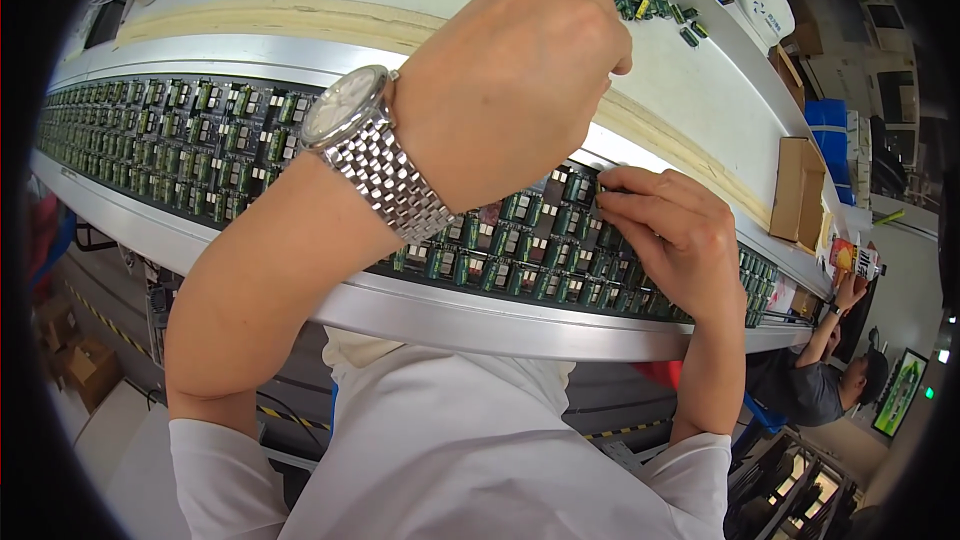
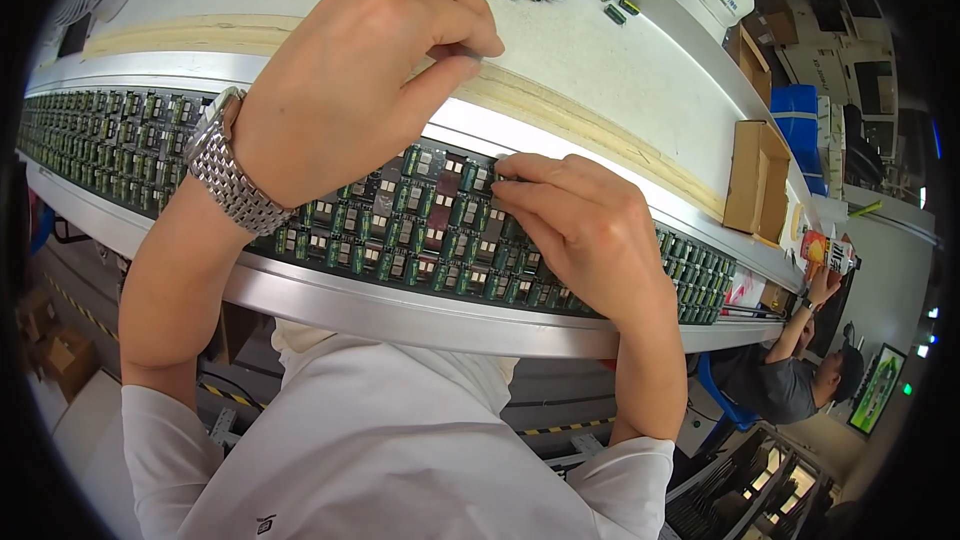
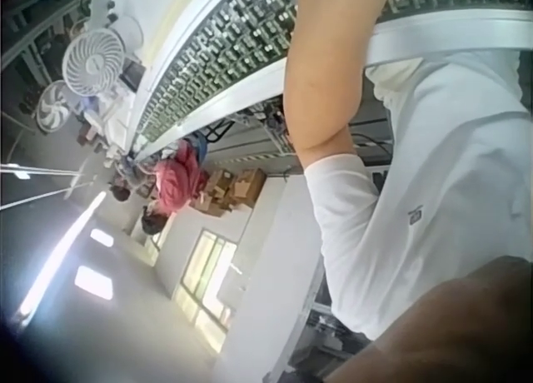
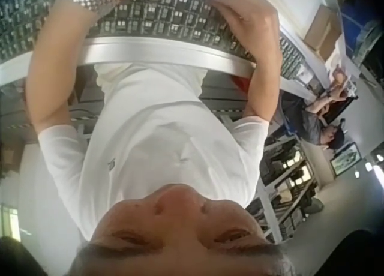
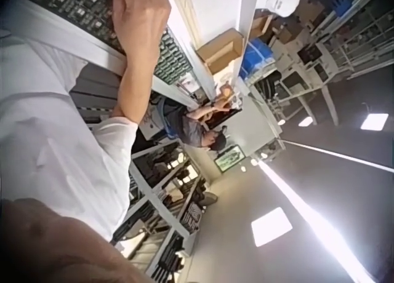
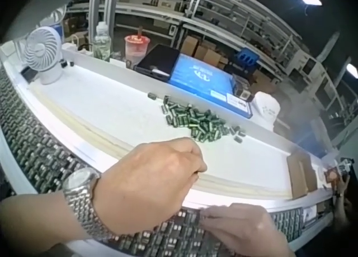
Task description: The person places small electronic components into designated slots on printed circuit boards by hand, working on an assembly line.
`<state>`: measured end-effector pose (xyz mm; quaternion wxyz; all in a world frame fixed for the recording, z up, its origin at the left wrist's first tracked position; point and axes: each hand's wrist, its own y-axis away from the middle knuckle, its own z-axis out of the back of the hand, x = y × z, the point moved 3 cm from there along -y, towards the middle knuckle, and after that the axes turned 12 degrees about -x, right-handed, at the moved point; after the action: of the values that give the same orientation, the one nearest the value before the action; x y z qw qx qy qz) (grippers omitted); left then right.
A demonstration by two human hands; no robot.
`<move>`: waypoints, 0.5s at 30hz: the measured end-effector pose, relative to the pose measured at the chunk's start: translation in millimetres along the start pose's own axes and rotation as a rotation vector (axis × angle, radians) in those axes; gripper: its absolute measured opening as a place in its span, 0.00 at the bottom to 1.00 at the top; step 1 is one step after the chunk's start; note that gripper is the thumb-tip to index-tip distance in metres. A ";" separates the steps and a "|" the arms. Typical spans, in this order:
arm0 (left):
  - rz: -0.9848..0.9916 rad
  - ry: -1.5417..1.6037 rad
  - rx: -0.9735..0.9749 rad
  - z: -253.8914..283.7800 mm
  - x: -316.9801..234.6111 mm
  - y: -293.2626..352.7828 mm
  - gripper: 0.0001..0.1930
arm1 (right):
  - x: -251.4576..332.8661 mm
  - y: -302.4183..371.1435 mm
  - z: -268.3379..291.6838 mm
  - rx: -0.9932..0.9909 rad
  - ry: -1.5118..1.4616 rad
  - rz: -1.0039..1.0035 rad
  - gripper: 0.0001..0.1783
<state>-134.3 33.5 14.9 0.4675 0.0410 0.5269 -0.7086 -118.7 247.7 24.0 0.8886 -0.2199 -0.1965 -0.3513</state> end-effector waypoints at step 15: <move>-0.033 -0.127 0.286 -4.3 -2.1 -3.6 0.04 | 2.3 -14.2 7.8 0.106 0.057 0.036 0.08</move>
<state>-137.5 38.2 16.8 0.4777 0.0538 0.3907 -0.7851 -128.8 241.4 35.2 0.9104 -0.1661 -0.1853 -0.3305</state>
